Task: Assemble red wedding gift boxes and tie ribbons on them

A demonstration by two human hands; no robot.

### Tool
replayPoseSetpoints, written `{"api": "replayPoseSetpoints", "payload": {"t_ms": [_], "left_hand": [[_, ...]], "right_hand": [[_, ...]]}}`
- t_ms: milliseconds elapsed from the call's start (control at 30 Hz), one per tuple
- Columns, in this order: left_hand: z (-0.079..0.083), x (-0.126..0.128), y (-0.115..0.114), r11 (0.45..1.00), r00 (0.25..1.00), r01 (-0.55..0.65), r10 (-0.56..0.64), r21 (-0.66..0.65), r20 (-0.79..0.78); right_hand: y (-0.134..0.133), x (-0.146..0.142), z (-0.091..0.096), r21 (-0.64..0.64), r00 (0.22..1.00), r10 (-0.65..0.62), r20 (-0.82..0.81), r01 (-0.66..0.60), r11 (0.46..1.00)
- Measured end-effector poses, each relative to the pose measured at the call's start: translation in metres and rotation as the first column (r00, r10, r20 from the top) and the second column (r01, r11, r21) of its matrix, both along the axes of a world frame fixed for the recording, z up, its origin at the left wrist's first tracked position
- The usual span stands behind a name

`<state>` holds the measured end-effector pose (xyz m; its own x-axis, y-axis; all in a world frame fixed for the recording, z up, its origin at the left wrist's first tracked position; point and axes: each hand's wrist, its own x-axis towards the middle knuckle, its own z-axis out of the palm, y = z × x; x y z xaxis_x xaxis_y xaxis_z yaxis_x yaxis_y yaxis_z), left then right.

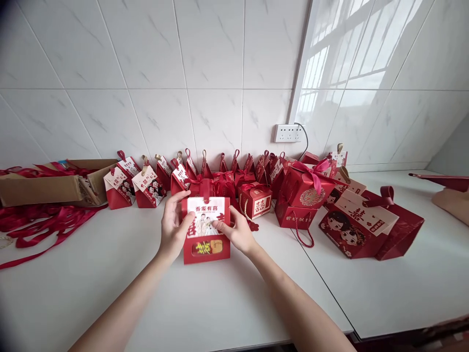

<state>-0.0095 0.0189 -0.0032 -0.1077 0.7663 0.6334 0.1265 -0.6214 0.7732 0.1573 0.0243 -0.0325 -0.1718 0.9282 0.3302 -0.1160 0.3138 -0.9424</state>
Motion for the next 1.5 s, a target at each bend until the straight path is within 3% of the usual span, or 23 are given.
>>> {"api": "replayPoseSetpoints", "payload": {"t_ms": [67,167,233,333,467,567,667,867,933,1000,1100,1233,1433,1500], "left_hand": [[-0.008,0.001,0.007,0.998,1.0,0.007,-0.007,-0.06,0.013],[-0.016,0.005,0.013,0.978,0.999,0.037,-0.033,-0.205,0.021],[-0.018,0.01,0.011,0.949,0.989,0.148,-0.144,-0.277,0.035],[-0.02,0.018,0.005,0.907,0.954,0.285,-0.299,-0.31,0.001],[-0.022,0.019,0.001,0.961,0.969,0.194,-0.219,-0.195,-0.115],[-0.021,0.017,-0.001,0.984,0.96,0.173,-0.179,-0.045,-0.214],[-0.02,0.02,-0.007,0.975,0.942,0.222,-0.214,0.003,-0.26],[-0.024,0.028,-0.014,0.987,0.957,0.142,-0.117,0.077,-0.267],[-0.025,0.028,-0.013,0.986,0.967,0.153,-0.137,0.061,-0.213],[-0.025,0.028,-0.011,0.974,0.97,0.222,-0.225,-0.044,-0.097],[-0.02,0.027,-0.009,0.912,0.931,0.355,-0.325,-0.207,0.165],[-0.012,0.027,-0.009,0.858,0.9,0.386,-0.27,-0.34,0.342],[-0.013,0.026,0.003,0.733,0.747,0.51,-0.118,-0.45,0.655],[-0.013,0.025,0.006,0.714,0.71,0.528,-0.074,-0.459,0.7]], "right_hand": [[0.006,0.001,0.0,-0.063,0.976,-0.117,-0.185,0.107,0.992],[0.015,0.006,0.0,-0.124,0.853,-0.274,-0.445,0.245,0.962],[0.019,0.012,0.0,-0.148,0.799,-0.288,-0.528,0.247,0.958],[0.023,0.019,-0.002,-0.136,0.825,-0.211,-0.525,0.164,0.977],[0.024,0.023,-0.006,-0.127,0.872,-0.098,-0.48,0.041,0.991],[0.02,0.023,-0.004,-0.178,0.807,-0.067,-0.586,-0.048,0.983],[0.015,0.022,0.003,-0.191,0.735,-0.045,-0.677,-0.116,0.975],[0.008,0.024,0.012,-0.162,0.706,0.024,-0.707,-0.195,0.967],[0.007,0.022,0.014,-0.198,0.73,0.008,-0.683,-0.196,0.96],[0.007,0.018,0.015,-0.273,0.768,-0.068,-0.637,-0.142,0.951],[0.009,0.011,0.016,-0.408,0.789,-0.228,-0.571,-0.031,0.912],[0.014,0.012,0.012,-0.532,0.808,-0.302,-0.505,-0.016,0.847],[0.012,0.015,0.014,-0.528,0.832,-0.273,-0.483,-0.029,0.848],[0.011,0.013,0.015,-0.545,0.838,-0.265,-0.477,-0.045,0.837]]}}
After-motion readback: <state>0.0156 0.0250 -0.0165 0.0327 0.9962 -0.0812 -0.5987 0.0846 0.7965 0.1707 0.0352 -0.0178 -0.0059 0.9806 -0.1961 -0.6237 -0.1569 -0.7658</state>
